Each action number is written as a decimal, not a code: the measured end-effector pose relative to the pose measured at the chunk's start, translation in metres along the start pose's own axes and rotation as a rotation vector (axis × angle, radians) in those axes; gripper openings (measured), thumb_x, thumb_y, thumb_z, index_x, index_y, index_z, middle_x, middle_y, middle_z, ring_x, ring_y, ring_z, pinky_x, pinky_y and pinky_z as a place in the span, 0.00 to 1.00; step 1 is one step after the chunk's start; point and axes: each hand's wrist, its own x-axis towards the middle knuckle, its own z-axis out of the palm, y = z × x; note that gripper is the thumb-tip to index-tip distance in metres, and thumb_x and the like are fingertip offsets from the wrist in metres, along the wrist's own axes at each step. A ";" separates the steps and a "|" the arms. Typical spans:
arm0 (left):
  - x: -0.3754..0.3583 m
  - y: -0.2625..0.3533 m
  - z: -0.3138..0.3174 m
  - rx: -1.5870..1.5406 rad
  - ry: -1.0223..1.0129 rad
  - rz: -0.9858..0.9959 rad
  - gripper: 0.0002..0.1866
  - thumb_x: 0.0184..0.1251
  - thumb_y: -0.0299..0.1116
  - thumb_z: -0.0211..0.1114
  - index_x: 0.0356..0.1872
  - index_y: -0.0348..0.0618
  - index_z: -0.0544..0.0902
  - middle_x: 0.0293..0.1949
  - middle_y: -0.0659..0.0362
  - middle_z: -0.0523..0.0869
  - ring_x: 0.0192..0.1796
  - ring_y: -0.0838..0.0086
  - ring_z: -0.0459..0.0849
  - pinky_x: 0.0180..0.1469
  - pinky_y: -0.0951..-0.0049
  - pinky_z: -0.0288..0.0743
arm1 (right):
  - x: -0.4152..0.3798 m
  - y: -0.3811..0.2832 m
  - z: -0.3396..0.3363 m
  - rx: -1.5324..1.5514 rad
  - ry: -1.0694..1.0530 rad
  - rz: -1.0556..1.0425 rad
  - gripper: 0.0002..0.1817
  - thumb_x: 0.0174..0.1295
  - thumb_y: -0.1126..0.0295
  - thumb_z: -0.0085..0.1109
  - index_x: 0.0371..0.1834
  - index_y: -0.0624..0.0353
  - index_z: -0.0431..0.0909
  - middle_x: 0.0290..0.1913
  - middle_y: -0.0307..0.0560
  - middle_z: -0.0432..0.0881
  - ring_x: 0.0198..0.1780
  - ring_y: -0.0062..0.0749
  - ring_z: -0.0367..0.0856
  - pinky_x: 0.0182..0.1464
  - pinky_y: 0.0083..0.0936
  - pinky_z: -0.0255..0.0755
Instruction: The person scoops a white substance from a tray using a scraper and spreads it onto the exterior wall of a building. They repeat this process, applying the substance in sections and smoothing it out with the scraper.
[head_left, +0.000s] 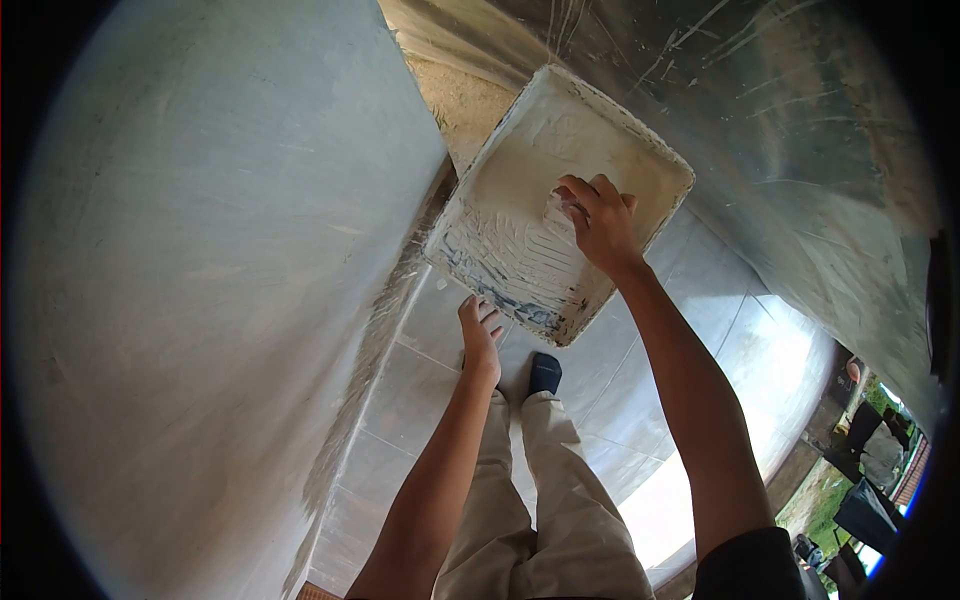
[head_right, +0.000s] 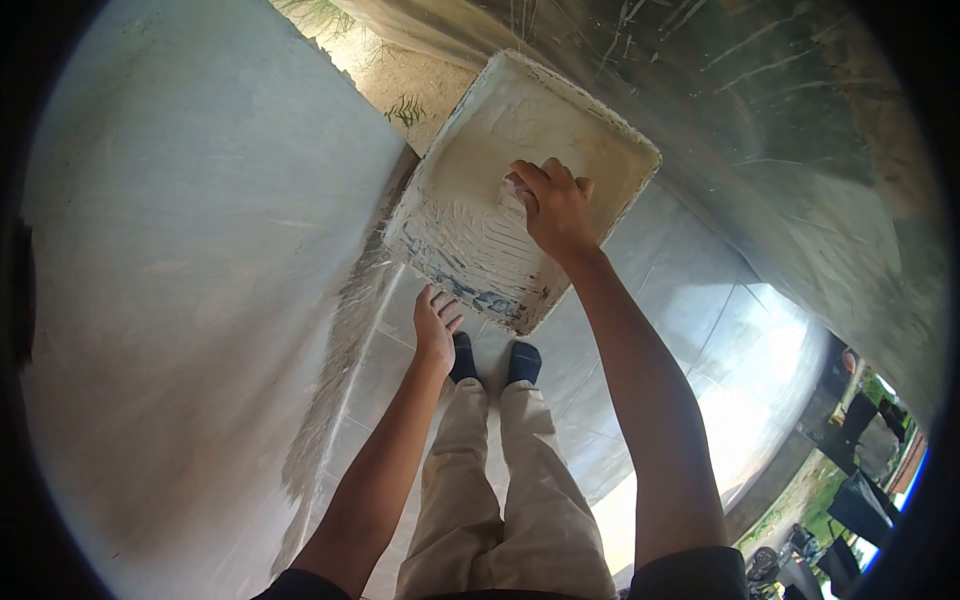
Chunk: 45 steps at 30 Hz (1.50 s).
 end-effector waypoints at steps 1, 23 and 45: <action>0.000 -0.001 0.000 0.006 -0.006 0.006 0.37 0.74 0.56 0.44 0.75 0.42 0.55 0.72 0.47 0.64 0.69 0.58 0.69 0.70 0.53 0.58 | -0.002 0.000 0.000 -0.011 -0.017 0.009 0.21 0.58 0.76 0.62 0.55 0.43 0.78 0.41 0.39 0.76 0.47 0.35 0.78 0.48 0.39 0.58; -0.007 -0.021 0.013 -0.021 -0.025 -0.022 0.39 0.75 0.57 0.43 0.77 0.41 0.50 0.73 0.45 0.62 0.73 0.54 0.62 0.71 0.52 0.57 | -0.036 -0.009 0.017 0.069 -0.209 0.055 0.21 0.57 0.77 0.60 0.54 0.44 0.78 0.43 0.41 0.77 0.50 0.37 0.79 0.50 0.41 0.59; -0.011 -0.016 0.014 0.001 -0.078 -0.007 0.40 0.75 0.57 0.42 0.77 0.39 0.48 0.76 0.45 0.55 0.74 0.54 0.61 0.72 0.53 0.56 | -0.045 0.004 0.005 -0.036 -0.180 0.170 0.22 0.56 0.77 0.62 0.55 0.46 0.74 0.47 0.43 0.76 0.51 0.42 0.80 0.51 0.44 0.60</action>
